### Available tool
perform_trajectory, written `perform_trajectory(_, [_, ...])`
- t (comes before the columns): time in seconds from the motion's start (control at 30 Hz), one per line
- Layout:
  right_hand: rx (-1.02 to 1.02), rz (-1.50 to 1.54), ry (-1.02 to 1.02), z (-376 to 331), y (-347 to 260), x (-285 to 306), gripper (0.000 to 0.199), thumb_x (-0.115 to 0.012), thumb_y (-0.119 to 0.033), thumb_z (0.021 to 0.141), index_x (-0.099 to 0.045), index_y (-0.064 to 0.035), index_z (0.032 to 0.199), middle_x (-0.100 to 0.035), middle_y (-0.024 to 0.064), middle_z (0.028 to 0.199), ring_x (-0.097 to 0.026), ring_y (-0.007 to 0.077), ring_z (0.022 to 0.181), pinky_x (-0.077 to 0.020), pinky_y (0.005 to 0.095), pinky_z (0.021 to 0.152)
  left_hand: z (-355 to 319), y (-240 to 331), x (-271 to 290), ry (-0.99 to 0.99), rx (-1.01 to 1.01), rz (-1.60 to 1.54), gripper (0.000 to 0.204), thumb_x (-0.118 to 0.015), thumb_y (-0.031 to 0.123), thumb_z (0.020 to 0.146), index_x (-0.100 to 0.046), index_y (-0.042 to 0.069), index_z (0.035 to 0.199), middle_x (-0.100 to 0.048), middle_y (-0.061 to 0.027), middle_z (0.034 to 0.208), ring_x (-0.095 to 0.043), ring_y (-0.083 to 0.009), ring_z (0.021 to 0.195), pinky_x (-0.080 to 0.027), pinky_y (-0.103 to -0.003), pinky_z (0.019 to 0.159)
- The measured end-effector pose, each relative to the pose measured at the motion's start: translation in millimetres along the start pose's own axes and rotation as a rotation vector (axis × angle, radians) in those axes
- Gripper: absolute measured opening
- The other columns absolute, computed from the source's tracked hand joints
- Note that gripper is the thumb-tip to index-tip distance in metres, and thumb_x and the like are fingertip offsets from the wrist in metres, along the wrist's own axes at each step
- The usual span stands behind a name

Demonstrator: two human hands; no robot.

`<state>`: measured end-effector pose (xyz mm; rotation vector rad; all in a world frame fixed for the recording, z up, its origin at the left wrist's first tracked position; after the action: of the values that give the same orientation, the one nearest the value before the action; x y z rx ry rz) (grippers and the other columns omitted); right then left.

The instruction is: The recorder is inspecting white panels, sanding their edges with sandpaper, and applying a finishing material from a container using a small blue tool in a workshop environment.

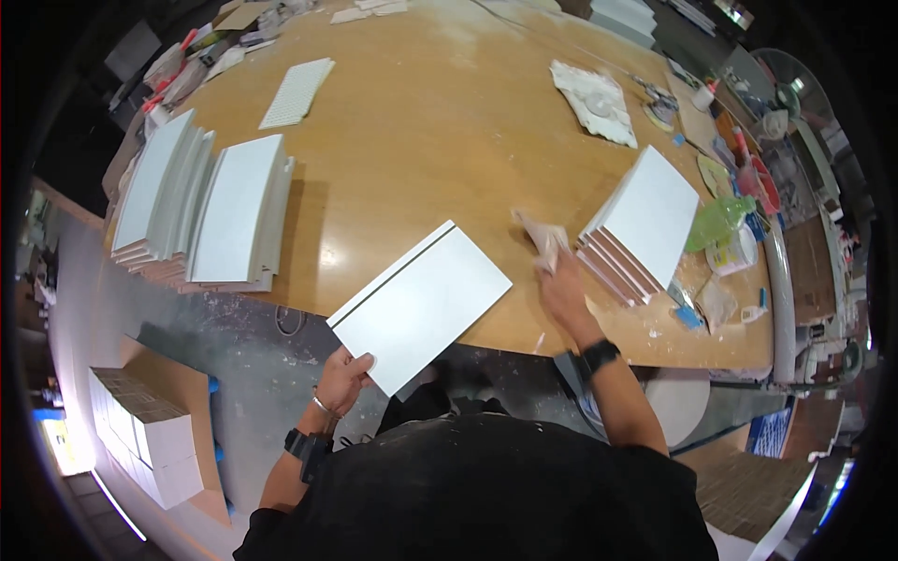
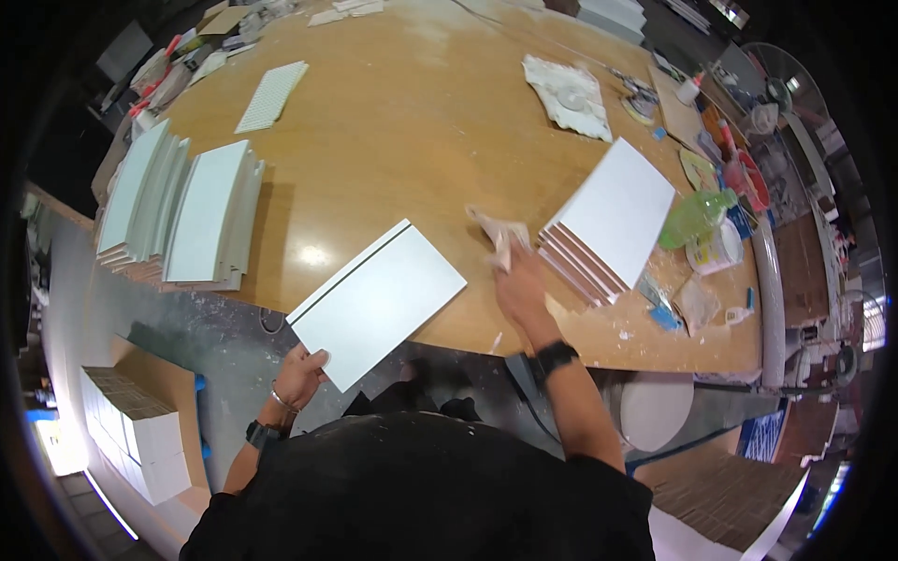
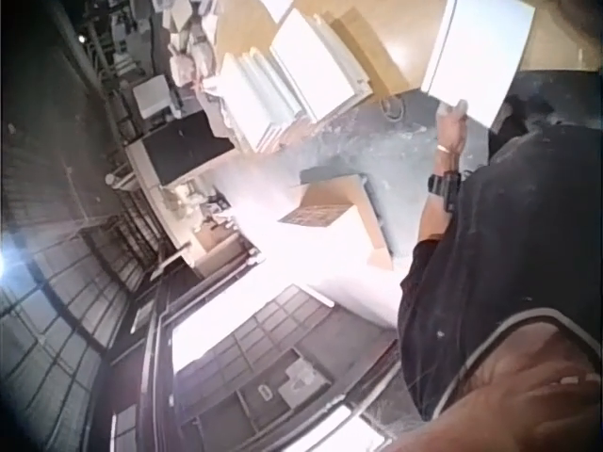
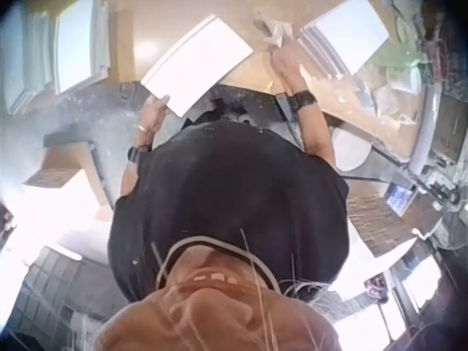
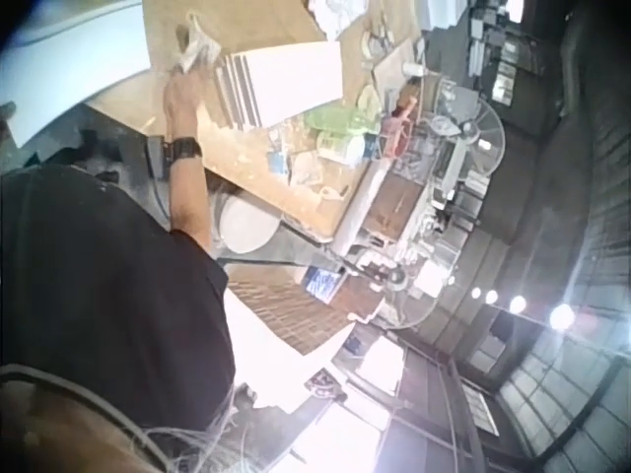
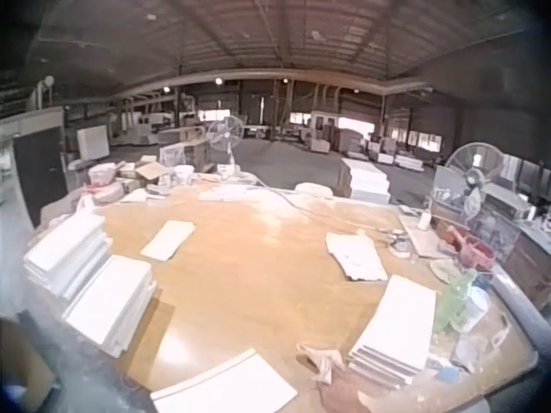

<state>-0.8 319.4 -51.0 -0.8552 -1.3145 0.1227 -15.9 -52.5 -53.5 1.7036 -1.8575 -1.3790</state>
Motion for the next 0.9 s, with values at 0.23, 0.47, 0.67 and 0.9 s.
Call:
perform_trajectory(0.23, [0.229, -0.303, -0.020, -51, 0, 10, 0.059, -0.057, -0.009, 0.068, -0.041, -0.0138, 0.124, -0.037, 0.0089, 0.133, -0.033, 0.0255, 0.123, -0.0192, 0.0408, 0.105, -26, 122, 25, 0.220, -0.415, -0.154, 0.033, -0.051, 0.013, 0.085, -0.043, -0.002, 0.114, -0.056, -0.0107, 0.104, -0.060, -0.0212, 0.089, -0.052, -0.034, 0.073])
perform_trajectory(0.47, [0.272, -0.281, -0.012, -57, -6, 6, 0.058, -0.057, -0.007, 0.068, -0.043, -0.0161, 0.123, -0.038, 0.0056, 0.132, -0.034, 0.0239, 0.122, -0.0196, 0.0413, 0.105, -22, 188, 124, 0.585, -0.391, 0.022, 0.037, -0.048, 0.034, 0.088, -0.052, -0.001, 0.099, -0.061, -0.0083, 0.078, -0.063, -0.0202, 0.067, -0.051, -0.026, 0.051])
perform_trajectory(0.67, [0.232, -0.254, -0.025, -55, -4, 9, 0.057, -0.056, -0.010, 0.069, -0.042, -0.0152, 0.124, -0.038, 0.0058, 0.133, -0.032, 0.0214, 0.125, -0.0175, 0.0394, 0.106, -33, 197, 118, 1.079, -0.518, 1.198, 0.050, -0.044, 0.041, 0.088, -0.053, -0.001, 0.061, -0.052, -0.0102, 0.050, -0.056, -0.0151, 0.048, -0.042, -0.031, 0.044])
perform_trajectory(0.9, [0.264, -0.217, -0.061, -50, -5, 4, 0.053, -0.050, -0.012, 0.073, -0.041, -0.0123, 0.125, -0.035, 0.0087, 0.135, -0.029, 0.0219, 0.126, -0.0156, 0.0387, 0.107, 62, 142, -89, 0.131, -0.517, 0.748, 0.019, -0.053, 0.019, 0.086, -0.054, 0.000, 0.084, -0.055, -0.0040, 0.058, -0.055, -0.0095, 0.054, -0.044, -0.024, 0.048])
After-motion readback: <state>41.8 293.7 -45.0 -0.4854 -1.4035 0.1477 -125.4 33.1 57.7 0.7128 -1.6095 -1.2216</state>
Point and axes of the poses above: each hand's wrist, its own z-axis towards the middle knuckle, its own x-axis out of the back of the hand, y = z × x, the point moved 5 cm from there along z, towards the middle knuckle
